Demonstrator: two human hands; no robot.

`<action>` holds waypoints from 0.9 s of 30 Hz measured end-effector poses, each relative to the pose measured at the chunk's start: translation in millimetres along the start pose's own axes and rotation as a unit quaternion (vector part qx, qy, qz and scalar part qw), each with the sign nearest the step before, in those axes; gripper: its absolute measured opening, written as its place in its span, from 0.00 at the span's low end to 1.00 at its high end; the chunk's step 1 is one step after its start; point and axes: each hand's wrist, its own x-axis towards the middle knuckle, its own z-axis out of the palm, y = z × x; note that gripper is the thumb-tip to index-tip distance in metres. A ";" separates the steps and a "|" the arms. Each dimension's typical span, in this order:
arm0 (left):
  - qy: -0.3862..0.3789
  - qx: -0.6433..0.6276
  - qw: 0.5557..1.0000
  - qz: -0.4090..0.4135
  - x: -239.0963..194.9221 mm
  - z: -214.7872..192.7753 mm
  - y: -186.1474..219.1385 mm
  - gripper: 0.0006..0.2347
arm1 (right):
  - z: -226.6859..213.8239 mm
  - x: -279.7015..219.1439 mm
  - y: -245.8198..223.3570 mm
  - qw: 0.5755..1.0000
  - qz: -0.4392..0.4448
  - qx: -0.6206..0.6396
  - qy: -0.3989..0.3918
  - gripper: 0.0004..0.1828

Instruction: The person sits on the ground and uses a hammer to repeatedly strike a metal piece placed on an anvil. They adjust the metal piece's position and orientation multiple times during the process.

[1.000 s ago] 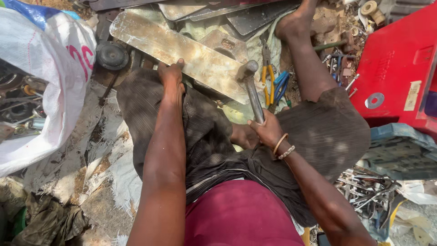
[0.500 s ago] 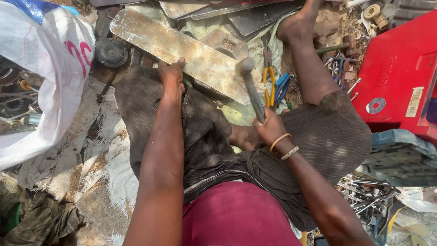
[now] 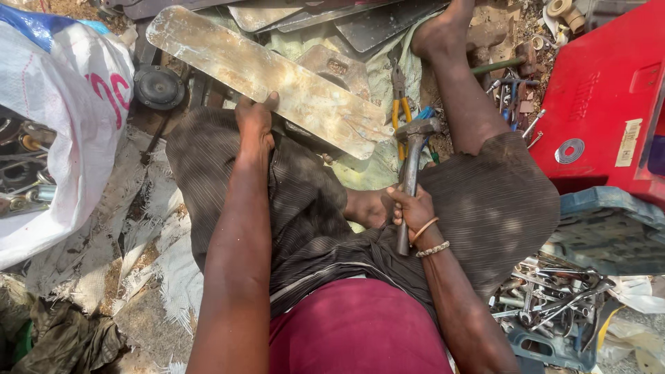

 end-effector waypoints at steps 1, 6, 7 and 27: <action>-0.011 -0.022 1.000 0.012 -2.2 -1.4 3.9 0.19 | 1.9 -2.6 -0.4 1.000 -0.008 -0.001 0.004 0.13; -0.032 -0.101 0.994 -0.038 -13.0 0.6 17.1 0.18 | 12.9 -38.0 -28.5 0.990 -0.126 -0.054 0.017 0.12; -0.034 -0.101 0.994 -0.035 -16.5 0.4 18.3 0.17 | 16.6 -47.1 -38.3 0.985 -0.157 -0.062 0.017 0.12; 0.068 -0.040 0.995 0.067 25.8 -10.7 -9.5 0.19 | 48.4 -158.7 -158.1 0.881 -0.442 -0.164 0.028 0.10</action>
